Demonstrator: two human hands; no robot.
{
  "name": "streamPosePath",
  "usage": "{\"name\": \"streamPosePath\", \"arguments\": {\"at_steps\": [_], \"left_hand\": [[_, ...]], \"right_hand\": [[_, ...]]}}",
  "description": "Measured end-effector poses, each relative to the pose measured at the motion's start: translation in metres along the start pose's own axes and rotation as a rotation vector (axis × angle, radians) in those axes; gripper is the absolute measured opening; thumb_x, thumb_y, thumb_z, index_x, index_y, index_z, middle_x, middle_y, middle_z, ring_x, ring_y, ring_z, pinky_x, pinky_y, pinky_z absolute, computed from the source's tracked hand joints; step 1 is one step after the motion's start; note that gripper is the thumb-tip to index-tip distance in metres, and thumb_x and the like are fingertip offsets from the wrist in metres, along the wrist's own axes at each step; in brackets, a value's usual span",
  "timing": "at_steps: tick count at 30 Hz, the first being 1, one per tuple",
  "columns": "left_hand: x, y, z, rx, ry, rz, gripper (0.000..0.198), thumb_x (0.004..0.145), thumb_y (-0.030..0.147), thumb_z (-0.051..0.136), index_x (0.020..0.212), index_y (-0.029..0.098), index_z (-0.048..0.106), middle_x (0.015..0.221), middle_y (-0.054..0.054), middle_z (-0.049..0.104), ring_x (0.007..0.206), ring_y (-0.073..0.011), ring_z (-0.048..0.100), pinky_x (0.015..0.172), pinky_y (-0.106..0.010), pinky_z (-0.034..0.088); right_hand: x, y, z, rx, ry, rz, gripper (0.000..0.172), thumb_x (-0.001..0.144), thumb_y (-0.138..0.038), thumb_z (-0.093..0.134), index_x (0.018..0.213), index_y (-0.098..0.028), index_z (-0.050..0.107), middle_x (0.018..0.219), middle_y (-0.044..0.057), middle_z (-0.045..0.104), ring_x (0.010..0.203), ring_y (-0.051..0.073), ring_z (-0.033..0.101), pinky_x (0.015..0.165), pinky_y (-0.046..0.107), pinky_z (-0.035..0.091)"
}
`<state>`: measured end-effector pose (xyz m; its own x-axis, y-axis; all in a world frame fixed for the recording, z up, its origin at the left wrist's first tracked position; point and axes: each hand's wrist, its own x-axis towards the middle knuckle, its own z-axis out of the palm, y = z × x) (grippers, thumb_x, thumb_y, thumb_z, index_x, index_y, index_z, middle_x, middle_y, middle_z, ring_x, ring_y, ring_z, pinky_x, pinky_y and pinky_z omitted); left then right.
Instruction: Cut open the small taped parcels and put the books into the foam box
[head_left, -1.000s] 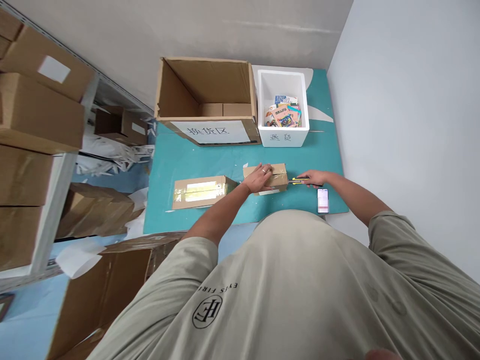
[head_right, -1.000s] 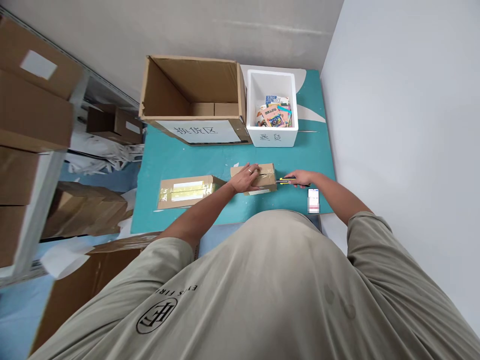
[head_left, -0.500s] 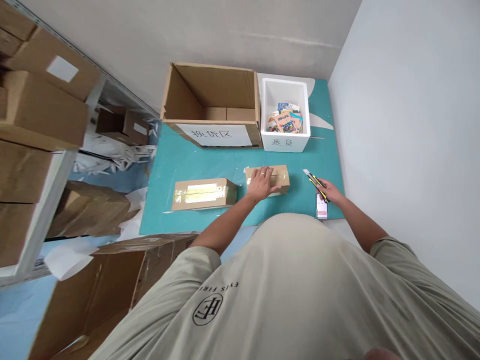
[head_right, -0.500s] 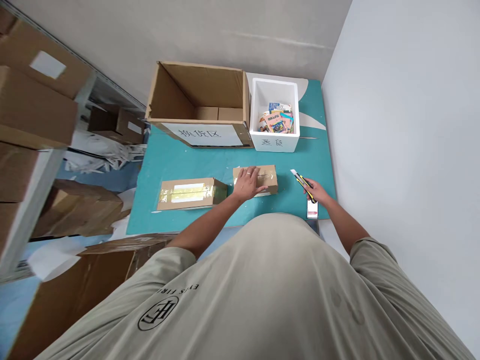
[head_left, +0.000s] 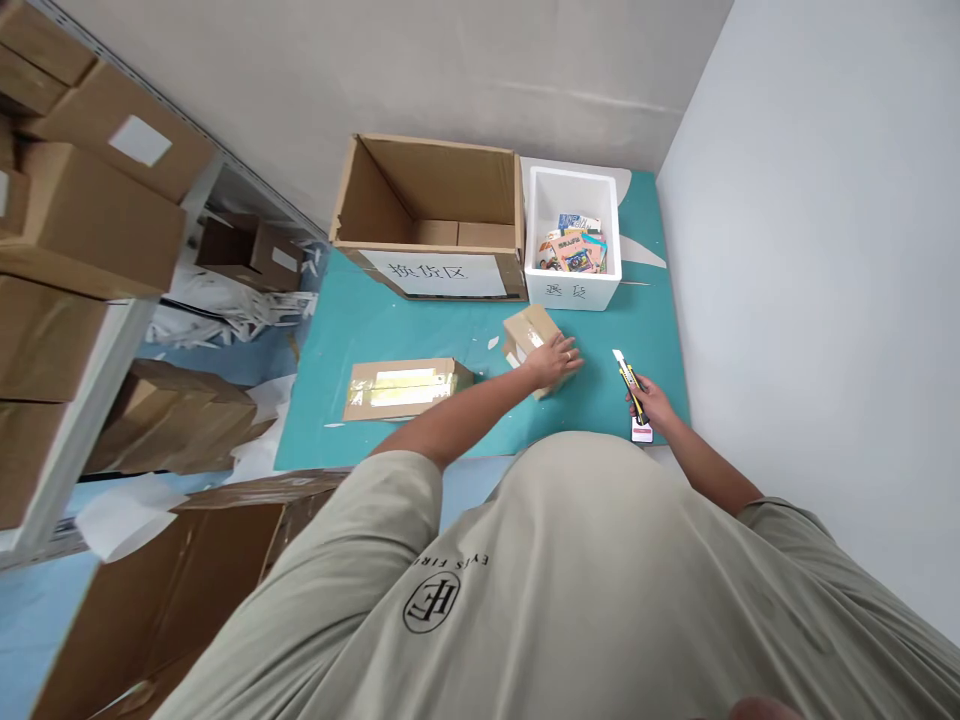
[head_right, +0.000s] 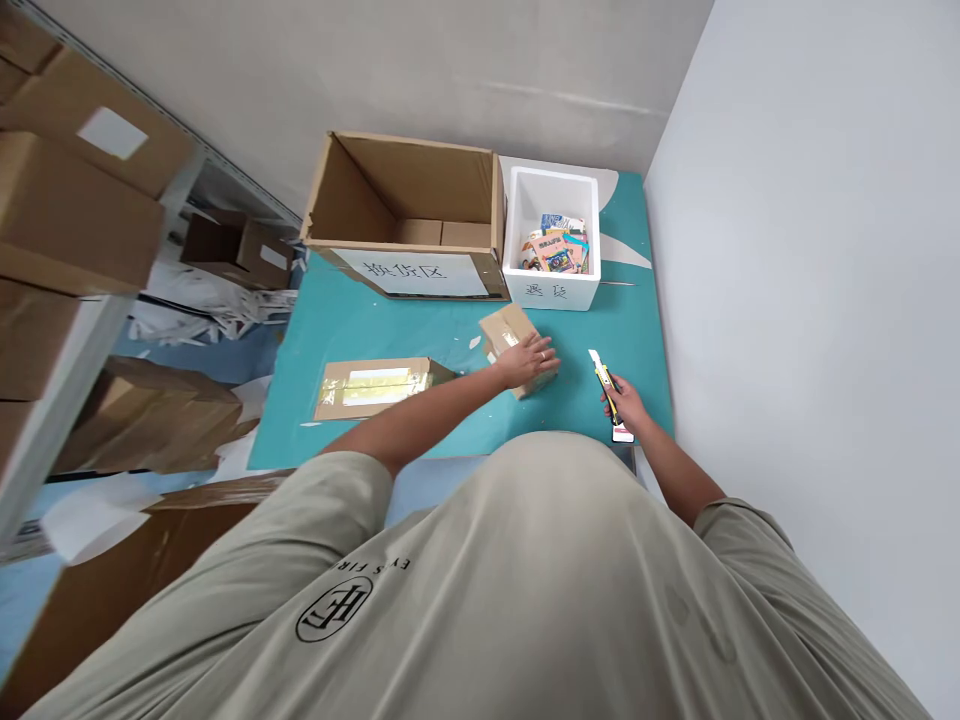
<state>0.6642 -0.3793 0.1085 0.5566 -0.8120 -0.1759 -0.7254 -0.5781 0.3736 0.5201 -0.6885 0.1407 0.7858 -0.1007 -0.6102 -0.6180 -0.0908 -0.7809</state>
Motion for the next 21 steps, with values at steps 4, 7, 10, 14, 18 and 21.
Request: {"name": "streamPosePath", "arguments": {"at_steps": [4, 7, 10, 14, 18, 21], "left_hand": [[-0.024, -0.028, -0.012, -0.002, -0.095, 0.093, 0.056, 0.093, 0.044, 0.080, 0.149, 0.048, 0.084, 0.188, -0.003, 0.058, 0.184, -0.0435, 0.036, 0.149, -0.075, 0.019], [-0.031, -0.036, -0.014, 0.015, 0.012, -0.100, 0.086, 0.094, 0.063, 0.083, 0.174, 0.035, 0.068, 0.198, -0.016, 0.039, 0.183, -0.0553, 0.030, 0.144, -0.083, 0.023], [-0.018, -0.031, -0.009, -0.032, 0.253, -0.494, 0.118, 0.100, 0.085, 0.070, 0.192, 0.020, 0.038, 0.200, -0.033, 0.024, 0.182, -0.0670, 0.020, 0.135, -0.091, 0.030], [0.013, -0.011, -0.001, -0.235, 0.329, -0.972, 0.143, 0.093, 0.090, 0.076, 0.197, 0.019, 0.009, 0.200, -0.039, 0.010, 0.179, -0.0715, 0.025, 0.126, -0.093, 0.040], [0.019, 0.002, -0.002, -0.292, 0.197, -1.157, 0.156, 0.088, 0.074, 0.092, 0.196, 0.018, -0.006, 0.198, -0.039, 0.017, 0.175, -0.0599, 0.041, 0.130, -0.074, 0.048], [-0.001, -0.005, -0.005, -0.187, 0.109, -0.882, 0.155, 0.085, 0.061, 0.099, 0.197, 0.020, -0.001, 0.197, -0.035, 0.025, 0.170, -0.0557, 0.047, 0.133, -0.066, 0.046]], "right_hand": [[-0.004, 0.008, -0.006, 0.045, 0.039, 0.027, 0.063, 0.106, -0.061, 0.082, 0.156, -0.028, 0.064, 0.084, -0.007, 0.069, 0.057, 0.012, 0.064, 0.053, 0.022, 0.055], [-0.005, 0.017, -0.009, 0.073, 0.069, 0.026, 0.064, 0.104, -0.063, 0.083, 0.153, -0.028, 0.064, 0.082, -0.008, 0.068, 0.057, 0.012, 0.064, 0.053, 0.022, 0.055], [-0.005, 0.027, -0.008, 0.089, 0.084, 0.045, 0.066, 0.104, -0.064, 0.083, 0.154, -0.027, 0.063, 0.082, -0.008, 0.068, 0.057, 0.012, 0.064, 0.053, 0.023, 0.056], [-0.001, 0.030, -0.004, 0.100, 0.064, 0.042, 0.069, 0.102, -0.061, 0.085, 0.157, -0.026, 0.063, 0.083, -0.008, 0.070, 0.057, 0.013, 0.065, 0.052, 0.023, 0.054], [0.003, 0.024, 0.000, 0.094, 0.045, -0.003, 0.068, 0.102, -0.058, 0.086, 0.156, -0.024, 0.064, 0.081, -0.007, 0.070, 0.057, 0.013, 0.065, 0.052, 0.023, 0.054], [0.004, 0.022, 0.002, 0.100, 0.037, -0.027, 0.067, 0.102, -0.057, 0.085, 0.156, -0.024, 0.065, 0.083, -0.007, 0.071, 0.057, 0.013, 0.065, 0.053, 0.024, 0.055]]}}
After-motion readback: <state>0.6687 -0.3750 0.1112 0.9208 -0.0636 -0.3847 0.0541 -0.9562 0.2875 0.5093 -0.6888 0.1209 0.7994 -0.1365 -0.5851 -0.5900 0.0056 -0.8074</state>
